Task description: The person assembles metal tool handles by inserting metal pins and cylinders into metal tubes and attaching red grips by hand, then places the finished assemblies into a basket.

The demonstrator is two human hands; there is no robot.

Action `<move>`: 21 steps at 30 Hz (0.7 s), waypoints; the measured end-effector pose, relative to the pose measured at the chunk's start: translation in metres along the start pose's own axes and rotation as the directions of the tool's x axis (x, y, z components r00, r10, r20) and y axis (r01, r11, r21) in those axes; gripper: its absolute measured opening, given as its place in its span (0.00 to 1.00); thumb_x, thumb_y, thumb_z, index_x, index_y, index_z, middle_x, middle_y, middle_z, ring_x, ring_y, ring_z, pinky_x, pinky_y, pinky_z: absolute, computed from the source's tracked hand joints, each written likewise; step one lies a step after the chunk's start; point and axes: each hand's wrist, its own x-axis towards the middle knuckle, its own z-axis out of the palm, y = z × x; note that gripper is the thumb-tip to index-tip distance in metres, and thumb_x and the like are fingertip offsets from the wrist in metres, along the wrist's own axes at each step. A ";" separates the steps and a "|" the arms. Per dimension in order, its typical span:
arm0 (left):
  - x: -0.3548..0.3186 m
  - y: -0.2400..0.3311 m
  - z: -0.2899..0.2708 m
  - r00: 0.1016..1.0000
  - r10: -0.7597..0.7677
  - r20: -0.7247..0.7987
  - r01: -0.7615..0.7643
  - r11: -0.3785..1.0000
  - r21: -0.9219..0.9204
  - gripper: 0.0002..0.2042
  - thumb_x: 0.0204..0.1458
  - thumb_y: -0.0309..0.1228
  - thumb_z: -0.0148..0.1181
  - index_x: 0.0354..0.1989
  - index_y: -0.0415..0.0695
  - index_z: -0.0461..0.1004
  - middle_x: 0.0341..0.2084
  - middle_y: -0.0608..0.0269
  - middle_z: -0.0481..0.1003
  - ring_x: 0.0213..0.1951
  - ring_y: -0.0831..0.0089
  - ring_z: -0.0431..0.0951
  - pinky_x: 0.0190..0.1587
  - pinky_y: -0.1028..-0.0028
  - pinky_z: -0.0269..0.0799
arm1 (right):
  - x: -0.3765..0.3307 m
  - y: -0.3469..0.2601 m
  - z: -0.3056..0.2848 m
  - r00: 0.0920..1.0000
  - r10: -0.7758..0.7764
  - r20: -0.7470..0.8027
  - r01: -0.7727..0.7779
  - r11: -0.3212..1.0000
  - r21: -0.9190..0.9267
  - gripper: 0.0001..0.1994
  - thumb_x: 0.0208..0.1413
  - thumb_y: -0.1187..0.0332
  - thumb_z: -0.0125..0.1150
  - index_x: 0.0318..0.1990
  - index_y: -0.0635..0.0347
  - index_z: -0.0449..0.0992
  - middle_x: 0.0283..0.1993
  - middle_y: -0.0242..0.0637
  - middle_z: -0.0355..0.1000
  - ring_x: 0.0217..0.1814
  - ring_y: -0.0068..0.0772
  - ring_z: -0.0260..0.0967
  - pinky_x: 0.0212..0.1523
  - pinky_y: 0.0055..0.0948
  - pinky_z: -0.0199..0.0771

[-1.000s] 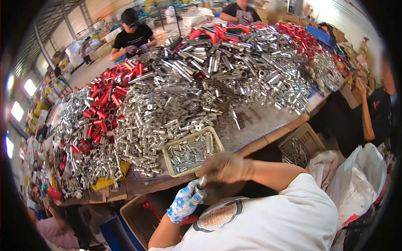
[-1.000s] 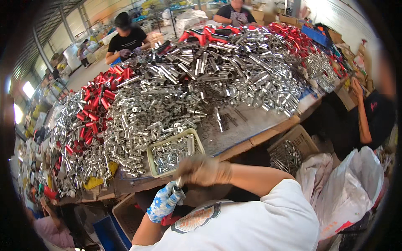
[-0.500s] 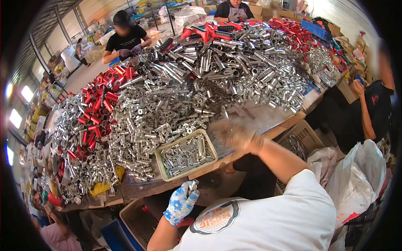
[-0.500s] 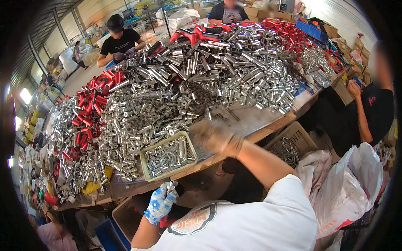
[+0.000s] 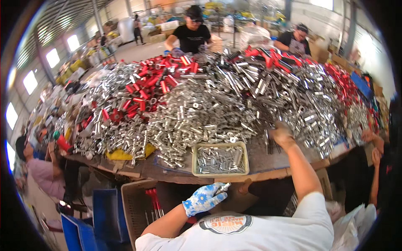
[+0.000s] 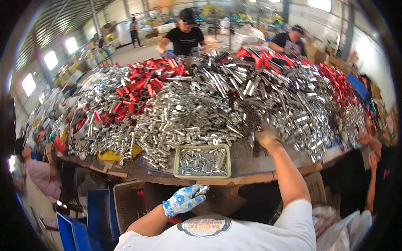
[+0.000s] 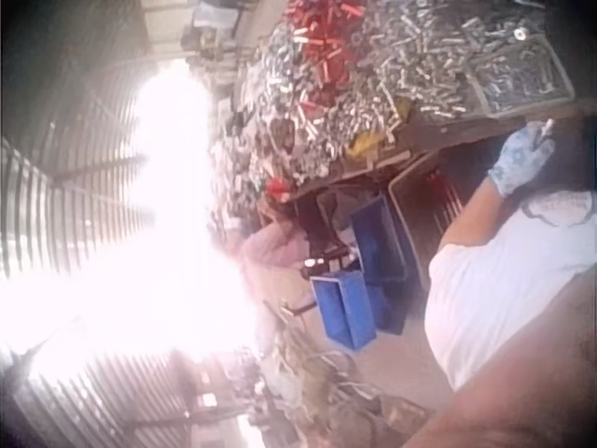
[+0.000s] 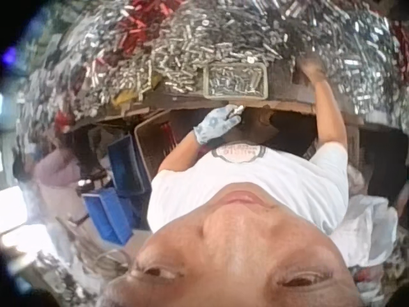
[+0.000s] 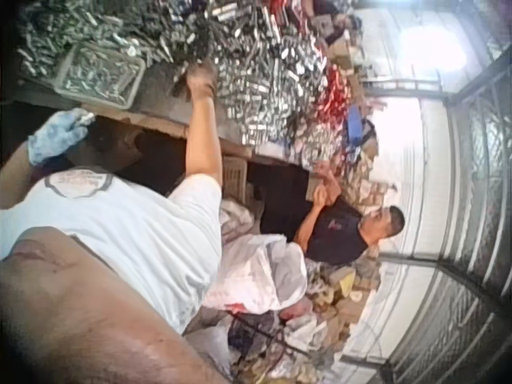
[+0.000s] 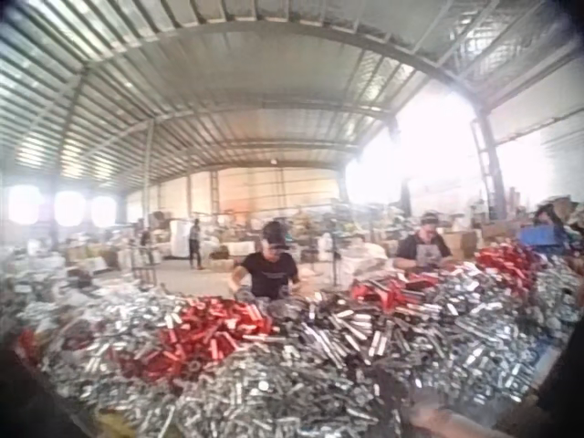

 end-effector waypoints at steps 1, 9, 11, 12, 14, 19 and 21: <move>0.001 0.000 -0.002 0.997 -0.049 0.054 0.048 0.999 0.023 0.22 0.60 0.40 0.52 0.59 0.42 0.67 0.50 0.48 0.73 0.51 0.55 0.74 0.53 0.66 0.69 | -0.005 0.004 -0.009 0.999 -0.032 -0.003 0.032 0.999 0.000 0.09 0.43 0.69 0.61 0.33 0.62 0.78 0.38 0.50 0.76 0.42 0.45 0.75 0.39 0.39 0.74; 0.003 -0.013 0.003 0.998 -0.005 0.061 0.004 1.000 0.009 0.20 0.59 0.40 0.53 0.57 0.44 0.68 0.47 0.49 0.74 0.49 0.54 0.75 0.51 0.64 0.69 | -0.100 -0.103 -0.045 0.549 -0.731 0.406 0.759 0.639 0.124 0.17 0.48 0.62 0.61 0.45 0.56 0.71 0.31 0.44 0.74 0.40 0.48 0.74 0.41 0.43 0.74; 0.004 -0.012 0.001 0.995 -0.002 0.097 0.005 0.999 -0.036 0.21 0.59 0.41 0.54 0.58 0.44 0.67 0.46 0.51 0.75 0.49 0.56 0.75 0.52 0.66 0.69 | -0.120 -0.135 -0.060 0.399 -0.619 0.676 0.737 0.655 0.165 0.17 0.50 0.59 0.60 0.45 0.55 0.71 0.34 0.44 0.74 0.43 0.47 0.74 0.42 0.44 0.74; 0.003 -0.010 0.000 0.992 -0.004 0.130 0.014 0.997 -0.081 0.22 0.59 0.43 0.55 0.59 0.44 0.67 0.46 0.53 0.75 0.48 0.59 0.76 0.52 0.67 0.70 | -0.124 -0.135 -0.052 0.397 -0.620 0.676 0.739 0.653 0.164 0.17 0.50 0.59 0.60 0.45 0.55 0.71 0.34 0.44 0.74 0.43 0.47 0.74 0.42 0.44 0.74; 0.000 0.002 -0.007 0.983 -0.029 0.180 0.051 0.991 -0.122 0.23 0.58 0.42 0.57 0.59 0.45 0.68 0.45 0.54 0.76 0.45 0.64 0.77 0.49 0.69 0.71 | -0.135 -0.131 -0.036 0.264 -0.876 0.403 0.737 0.453 0.502 0.21 0.51 0.57 0.60 0.52 0.51 0.70 0.37 0.43 0.74 0.43 0.47 0.73 0.40 0.42 0.74; -0.023 -0.030 0.005 0.967 -0.039 0.252 0.089 0.978 -0.189 0.22 0.57 0.40 0.59 0.58 0.43 0.68 0.41 0.56 0.78 0.41 0.71 0.76 0.47 0.72 0.71 | -0.163 -0.172 -0.025 0.100 -0.695 0.712 0.827 0.455 0.329 0.28 0.53 0.63 0.57 0.63 0.48 0.61 0.43 0.41 0.73 0.43 0.48 0.73 0.38 0.39 0.74; -0.027 -0.052 0.013 0.989 0.126 0.073 -0.108 0.970 -0.217 0.22 0.57 0.40 0.59 0.57 0.42 0.69 0.37 0.55 0.78 0.38 0.71 0.76 0.44 0.71 0.72 | -0.168 -0.160 -0.010 0.237 -0.943 0.234 0.735 0.332 0.591 0.24 0.56 0.71 0.51 0.62 0.52 0.62 0.47 0.40 0.71 0.42 0.45 0.73 0.36 0.35 0.75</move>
